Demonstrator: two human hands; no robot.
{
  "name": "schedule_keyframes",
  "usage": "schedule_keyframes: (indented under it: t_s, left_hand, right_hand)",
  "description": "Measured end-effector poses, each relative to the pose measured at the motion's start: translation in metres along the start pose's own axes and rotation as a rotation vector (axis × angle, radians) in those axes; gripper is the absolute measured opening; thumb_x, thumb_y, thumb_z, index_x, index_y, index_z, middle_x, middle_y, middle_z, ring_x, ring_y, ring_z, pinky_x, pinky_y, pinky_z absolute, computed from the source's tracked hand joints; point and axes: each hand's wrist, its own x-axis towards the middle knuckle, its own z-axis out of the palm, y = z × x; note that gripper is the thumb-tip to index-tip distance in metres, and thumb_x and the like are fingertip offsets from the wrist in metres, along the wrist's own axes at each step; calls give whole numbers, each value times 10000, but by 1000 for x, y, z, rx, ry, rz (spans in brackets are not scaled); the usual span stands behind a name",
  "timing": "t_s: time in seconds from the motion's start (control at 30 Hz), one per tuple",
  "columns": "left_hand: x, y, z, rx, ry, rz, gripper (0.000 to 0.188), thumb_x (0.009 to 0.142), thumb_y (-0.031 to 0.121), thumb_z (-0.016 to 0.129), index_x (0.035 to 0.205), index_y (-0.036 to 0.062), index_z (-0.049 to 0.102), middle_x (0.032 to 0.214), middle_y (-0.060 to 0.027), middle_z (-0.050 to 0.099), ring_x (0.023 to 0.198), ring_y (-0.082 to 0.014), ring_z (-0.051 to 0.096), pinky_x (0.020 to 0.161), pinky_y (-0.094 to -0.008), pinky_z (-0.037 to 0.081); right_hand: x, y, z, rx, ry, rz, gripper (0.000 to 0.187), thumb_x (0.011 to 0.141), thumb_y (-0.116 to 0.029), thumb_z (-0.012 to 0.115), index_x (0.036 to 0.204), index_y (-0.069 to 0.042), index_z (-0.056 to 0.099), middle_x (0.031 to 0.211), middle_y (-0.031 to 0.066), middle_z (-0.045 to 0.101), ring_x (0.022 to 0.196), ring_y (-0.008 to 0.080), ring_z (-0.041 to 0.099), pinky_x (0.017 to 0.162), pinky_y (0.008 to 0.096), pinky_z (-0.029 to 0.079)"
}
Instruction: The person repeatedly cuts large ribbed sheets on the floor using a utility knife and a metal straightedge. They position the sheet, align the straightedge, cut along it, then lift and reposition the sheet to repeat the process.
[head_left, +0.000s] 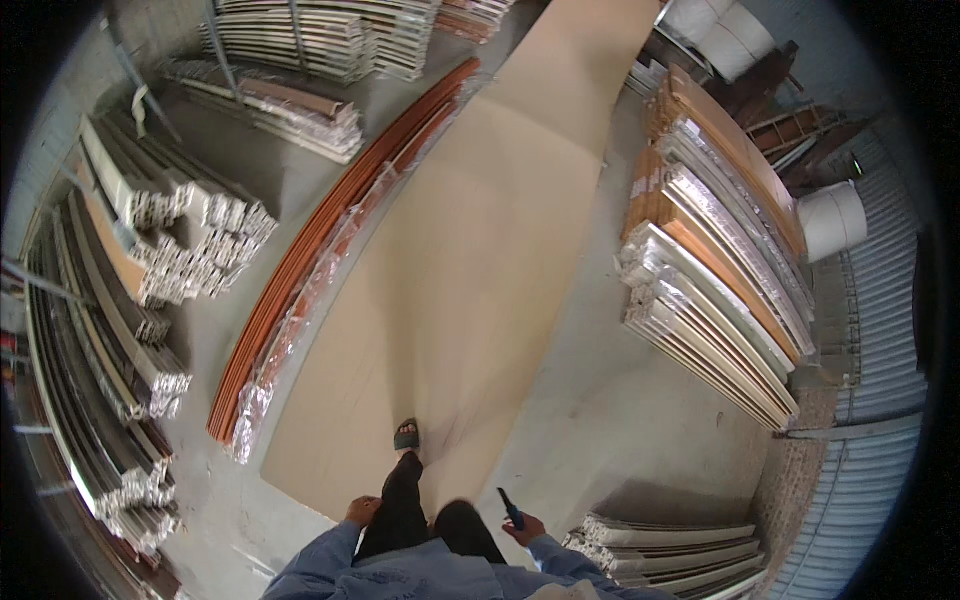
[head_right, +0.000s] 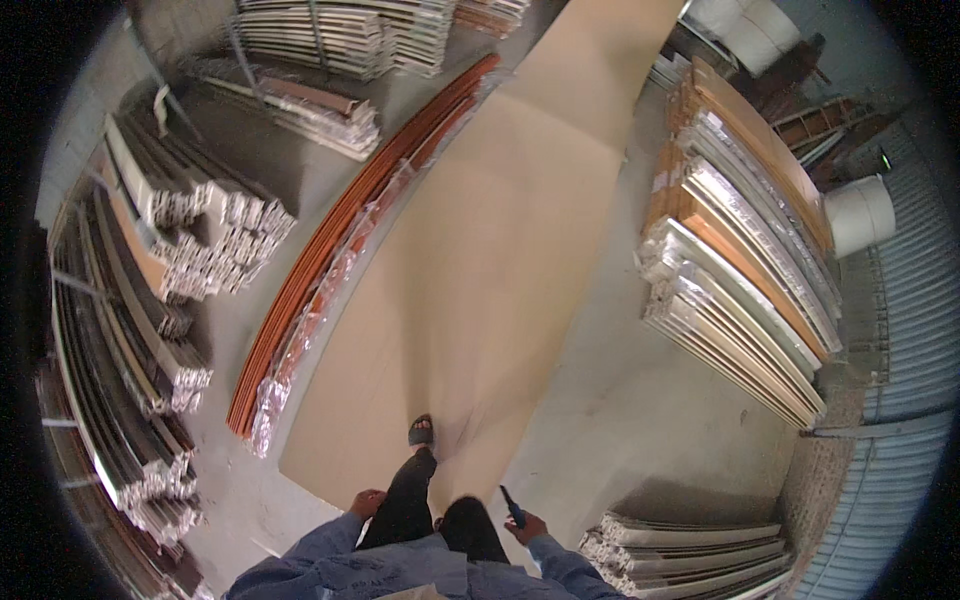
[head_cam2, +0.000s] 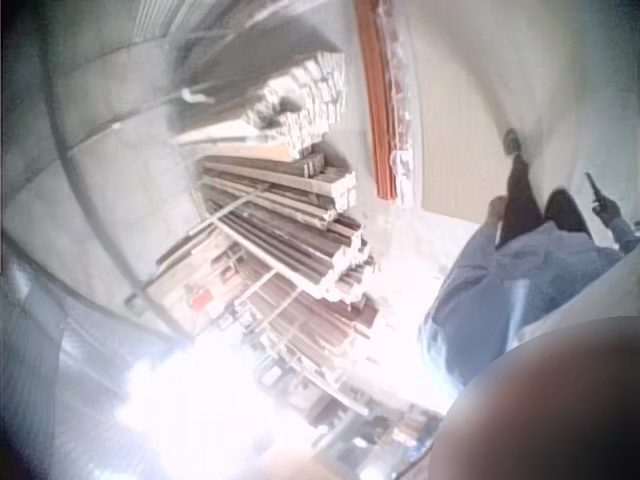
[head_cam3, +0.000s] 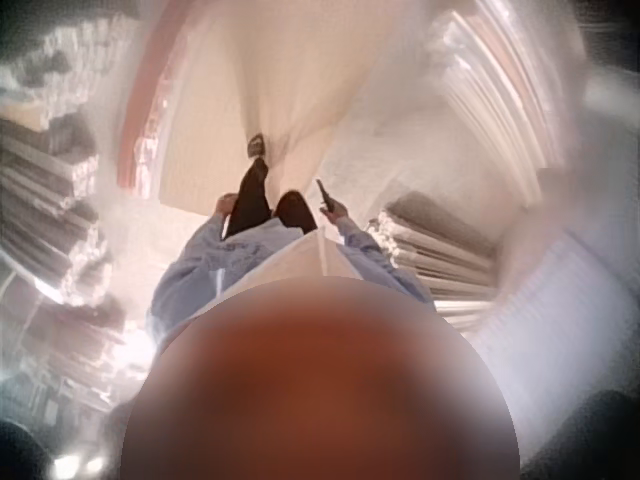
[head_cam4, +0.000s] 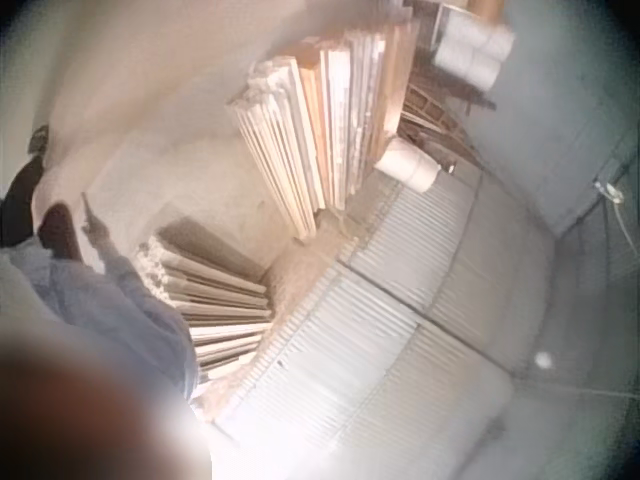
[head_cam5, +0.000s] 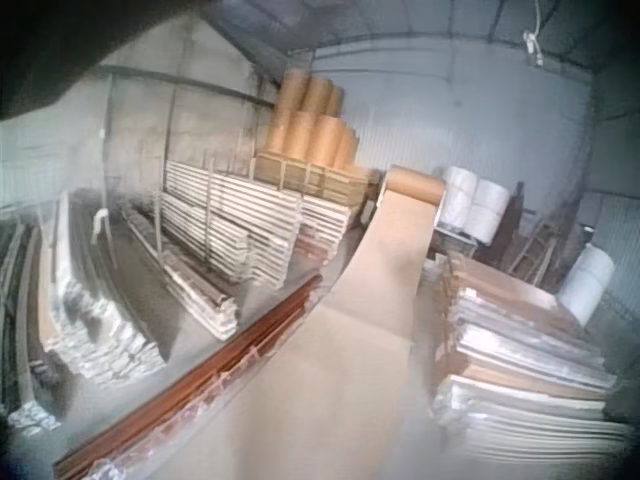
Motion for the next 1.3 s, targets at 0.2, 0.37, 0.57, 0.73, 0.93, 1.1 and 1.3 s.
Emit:
schedule_keyframes:
  t_s: [0.2, 0.37, 0.57, 0.73, 0.93, 1.1, 1.3]
  left_hand:
    - [-2, 237, 5, 1055, -294, 112, 604, 789, 565, 573, 1174, 99, 575, 1171, -129, 591, 1096, -282, 550, 939, -365, 428]
    - [8, 403, 15, 1176, -461, 174, 518, 828, 521, 556, 1142, 111, 603, 1163, -113, 587, 1058, -283, 559, 910, -379, 441]
    - [8, 621, 70, 1074, -250, 402, 370, 816, 354, 600, 1027, 52, 641, 1036, -151, 622, 957, -306, 586, 827, -399, 464]
    - [20, 801, 125, 671, -420, 276, 319, 851, 214, 589, 1123, 51, 619, 1072, -156, 637, 964, -216, 598, 844, -331, 460]
    - [106, 980, 149, 373, -628, 81, 380, 863, 223, 602, 1196, 44, 574, 1120, -83, 629, 1005, -182, 575, 901, -317, 442]
    - [284, 1118, 158, 924, -946, -98, 252, 876, 167, 543, 1058, 5, 609, 1031, -147, 638, 876, -207, 617, 772, -365, 503]
    - [638, 1294, 107, 458, 48, 780, 192, 895, 91, 412, 915, 41, 596, 850, -83, 616, 755, -155, 585, 670, -295, 475]
  right_hand:
    - [27, -114, -85, 63, 208, -50, 501, 740, -501, 658, 1031, -95, 619, 923, 141, 647, 910, 337, 607, 831, 423, 468]
    - [120, -155, -212, 310, -102, -175, 401, 765, -436, 679, 940, -78, 633, 855, 117, 661, 806, 262, 633, 733, 376, 488]
    - [242, -200, -389, 518, -150, -123, 237, 740, -246, 760, 808, -49, 649, 759, 35, 654, 723, 130, 597, 686, 302, 470]
    - [296, -209, -497, 620, -145, -23, 252, 771, -251, 726, 901, -44, 663, 811, 60, 662, 772, 129, 613, 718, 288, 488]
    - [432, -232, -628, 598, -265, 45, 362, 743, -352, 737, 911, -40, 661, 836, 65, 666, 800, 173, 618, 760, 330, 487]
    - [572, -276, -732, 566, -164, 215, 278, 793, -321, 682, 874, -57, 647, 784, 85, 659, 657, 174, 623, 576, 316, 494]
    - [872, -269, -919, 863, 618, 3, 236, 846, -188, 654, 984, 3, 629, 858, 87, 676, 736, 152, 644, 621, 281, 519]
